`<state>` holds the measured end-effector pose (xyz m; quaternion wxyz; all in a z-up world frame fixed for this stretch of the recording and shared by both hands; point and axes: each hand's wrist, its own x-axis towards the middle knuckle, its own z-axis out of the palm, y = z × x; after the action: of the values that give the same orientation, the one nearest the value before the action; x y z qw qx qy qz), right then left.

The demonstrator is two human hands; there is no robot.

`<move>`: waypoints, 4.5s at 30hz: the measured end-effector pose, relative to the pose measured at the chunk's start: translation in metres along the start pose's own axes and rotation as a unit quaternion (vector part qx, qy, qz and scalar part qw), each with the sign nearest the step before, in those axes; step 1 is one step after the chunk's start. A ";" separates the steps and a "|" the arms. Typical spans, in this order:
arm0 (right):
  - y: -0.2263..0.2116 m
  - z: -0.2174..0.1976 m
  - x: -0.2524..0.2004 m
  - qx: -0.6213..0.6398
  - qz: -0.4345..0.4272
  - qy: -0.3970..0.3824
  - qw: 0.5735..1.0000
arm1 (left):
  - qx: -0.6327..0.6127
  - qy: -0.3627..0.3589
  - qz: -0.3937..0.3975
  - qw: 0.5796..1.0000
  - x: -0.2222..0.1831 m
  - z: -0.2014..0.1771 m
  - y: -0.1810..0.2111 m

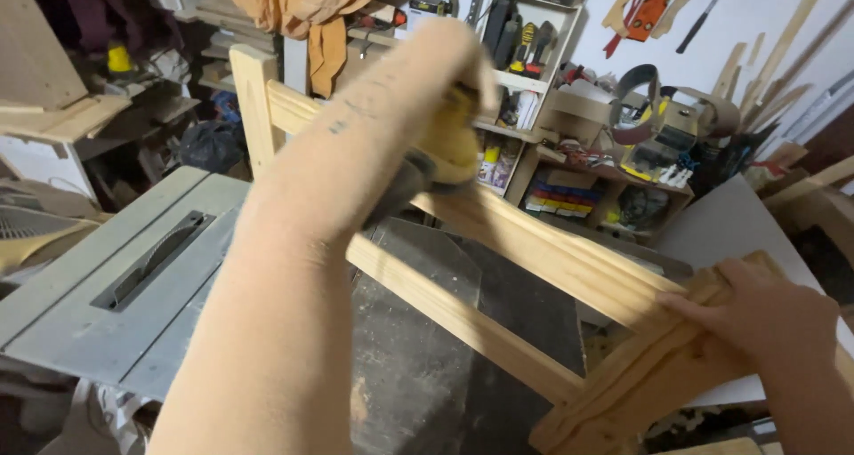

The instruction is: Sanding a wooden frame using an electric orbital sander in a workshop environment.

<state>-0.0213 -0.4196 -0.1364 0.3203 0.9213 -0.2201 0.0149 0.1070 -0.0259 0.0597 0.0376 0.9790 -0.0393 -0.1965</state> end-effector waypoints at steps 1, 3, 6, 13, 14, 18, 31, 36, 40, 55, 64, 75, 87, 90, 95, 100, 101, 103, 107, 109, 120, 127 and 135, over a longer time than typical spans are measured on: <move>0.000 0.000 -0.004 0.003 0.003 -0.003 1.000 | 0.005 0.000 0.002 1.000 0.003 -0.001 -0.011; 0.001 0.000 -0.011 0.006 -0.003 0.052 0.999 | -0.026 0.076 -0.071 0.994 0.008 -0.002 -0.033; 0.001 0.002 -0.012 0.001 -0.015 0.075 0.997 | -0.078 0.034 -0.094 0.992 0.042 -0.011 -0.050; -0.002 -0.010 -0.022 -0.002 -0.007 0.043 0.999 | 0.022 -0.034 0.030 0.999 0.016 -0.003 0.029; -0.002 -0.010 -0.023 -0.001 -0.006 0.048 0.999 | 0.069 -0.040 0.073 0.994 0.009 0.000 0.044; -0.001 -0.005 -0.025 -0.020 -0.021 0.087 0.996 | 0.254 -0.042 0.203 0.944 0.029 0.017 0.108; -0.003 -0.001 -0.025 0.094 -0.075 0.082 0.989 | 0.184 -0.028 0.125 0.975 -0.018 0.022 0.082; -0.002 0.022 -0.024 0.216 -0.143 0.302 0.918 | 0.156 -0.020 0.210 0.965 0.010 0.030 0.117; -0.003 0.020 -0.031 0.229 -0.148 0.332 0.903 | 0.106 0.025 0.144 0.984 -0.006 0.032 0.092; -0.010 0.034 -0.010 0.222 -0.174 0.422 0.862 | 0.045 0.086 0.173 0.980 -0.048 0.040 0.085; -0.012 0.045 0.001 0.149 -0.153 0.447 0.869 | 0.061 0.099 0.176 0.977 -0.050 0.045 0.078; -0.012 0.042 0.003 0.139 -0.172 0.443 0.869 | 0.004 0.102 0.192 0.976 -0.058 0.053 0.077; -0.020 0.039 -0.002 0.129 -0.146 0.426 0.883 | 0.056 0.059 0.167 0.983 -0.056 0.039 0.095; -0.024 0.045 0.006 0.128 -0.143 0.480 0.856 | 0.162 0.048 0.302 0.938 -0.009 0.044 0.141; -0.019 0.034 -0.014 0.148 -0.141 0.489 0.848 | 0.177 0.015 0.260 0.949 -0.062 0.047 0.170; -0.021 0.033 -0.015 0.155 -0.129 0.483 0.852 | 0.151 0.003 0.225 0.963 -0.064 0.044 0.149; -0.019 0.034 -0.015 0.139 -0.136 0.483 0.854 | 0.138 0.022 0.227 0.964 -0.054 0.043 0.139; -0.018 0.035 -0.015 0.125 -0.139 0.485 0.854 | 0.130 0.044 0.228 0.964 -0.046 0.041 0.115; -0.015 0.030 -0.016 0.130 -0.137 0.462 0.866 | 0.059 0.045 0.123 0.990 -0.061 0.036 0.067; -0.010 0.022 -0.023 0.128 -0.163 0.445 0.871 | 0.019 0.062 0.070 0.995 -0.059 0.038 0.046; -0.057 -0.022 -0.010 0.100 -0.243 0.204 0.943 | 0.018 0.078 0.078 0.994 -0.070 0.037 0.037; -0.055 -0.026 -0.028 0.093 -0.218 0.175 0.956 | 0.009 0.063 0.067 0.996 -0.051 0.023 0.034; -0.058 -0.002 -0.016 0.098 -0.196 0.255 0.942 | 0.117 0.089 0.152 0.977 -0.044 0.041 0.077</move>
<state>-0.0111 -0.3719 -0.1716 0.2705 0.9383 0.0567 0.2079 0.0463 -0.1009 0.0457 -0.0442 0.9728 -0.2069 -0.0942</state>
